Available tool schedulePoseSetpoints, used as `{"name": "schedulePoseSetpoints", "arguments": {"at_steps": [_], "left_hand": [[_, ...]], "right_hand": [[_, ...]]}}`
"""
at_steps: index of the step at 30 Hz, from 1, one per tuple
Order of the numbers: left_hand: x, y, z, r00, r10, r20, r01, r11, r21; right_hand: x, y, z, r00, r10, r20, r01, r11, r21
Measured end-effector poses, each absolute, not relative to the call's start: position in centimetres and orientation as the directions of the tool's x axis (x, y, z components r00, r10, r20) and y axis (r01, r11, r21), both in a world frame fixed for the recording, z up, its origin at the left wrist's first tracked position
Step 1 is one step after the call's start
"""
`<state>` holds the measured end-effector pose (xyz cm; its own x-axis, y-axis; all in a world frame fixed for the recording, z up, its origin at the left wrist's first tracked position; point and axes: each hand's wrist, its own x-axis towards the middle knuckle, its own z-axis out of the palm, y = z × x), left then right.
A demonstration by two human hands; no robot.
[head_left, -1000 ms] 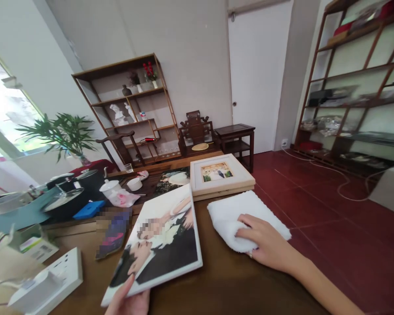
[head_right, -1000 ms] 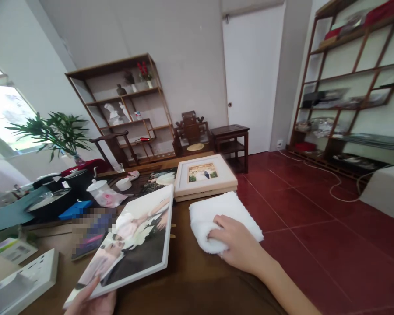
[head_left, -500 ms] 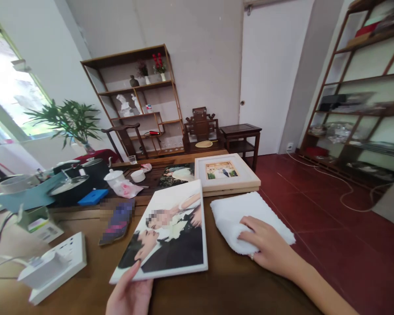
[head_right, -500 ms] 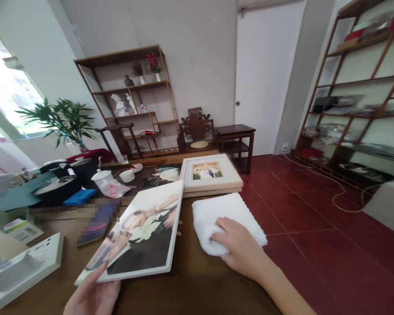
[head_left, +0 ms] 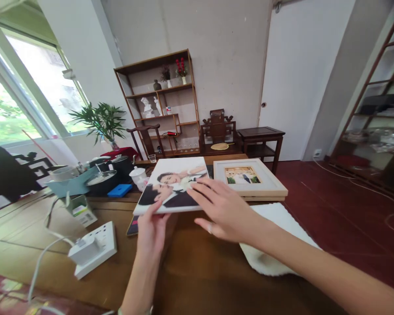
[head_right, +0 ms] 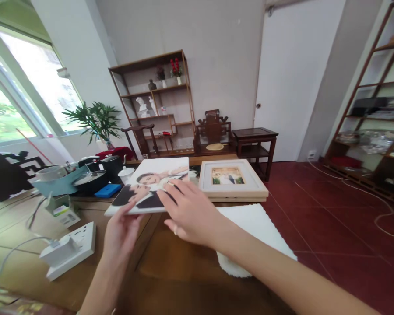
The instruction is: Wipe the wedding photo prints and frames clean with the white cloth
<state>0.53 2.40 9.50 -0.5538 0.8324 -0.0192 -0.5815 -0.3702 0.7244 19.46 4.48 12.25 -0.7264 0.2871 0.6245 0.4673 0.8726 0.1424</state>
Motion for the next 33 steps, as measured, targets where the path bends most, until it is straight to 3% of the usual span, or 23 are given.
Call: {"name": "schedulePoseSetpoints", "arguments": {"at_steps": [3, 8, 11, 13, 16, 25, 33], "left_hand": [[-0.2, 5.2, 10.0, -0.542, 0.84, -0.02, -0.585, -0.361, 0.726], [-2.5, 8.0, 10.2, -0.417, 0.908, -0.03, -0.606, -0.253, 0.754], [-3.2, 7.9, 9.1, -0.267, 0.959, -0.089, -0.615, -0.099, 0.782], [-3.1, 7.7, 7.7, -0.148, 0.928, -0.343, -0.634, 0.177, 0.753], [-2.4, 8.1, 5.6, -0.164, 0.845, -0.509, -0.65, 0.295, 0.7], [0.1, 12.0, 6.0, -0.267, 0.767, -0.584, -0.713, 0.251, 0.655], [1.0, 11.8, 7.0, -0.359, 0.82, -0.445, -0.697, 0.082, 0.713]], "right_hand": [[14.2, 8.4, 12.1, -0.794, 0.407, 0.452, 0.556, 0.787, 0.268], [11.4, 13.5, 11.6, -0.8, 0.421, 0.428, 0.561, 0.778, 0.282], [11.4, 15.2, 11.5, -0.801, 0.421, 0.425, 0.557, 0.784, 0.274], [11.3, 15.9, 11.6, -0.796, 0.428, 0.429, 0.562, 0.786, 0.259], [11.0, 16.6, 11.7, -0.785, 0.439, 0.436, 0.571, 0.787, 0.234], [11.7, 17.1, 11.6, -0.775, 0.467, 0.425, 0.571, 0.807, 0.154], [12.0, 17.2, 12.6, -0.774, 0.469, 0.425, 0.57, 0.809, 0.143]]}}
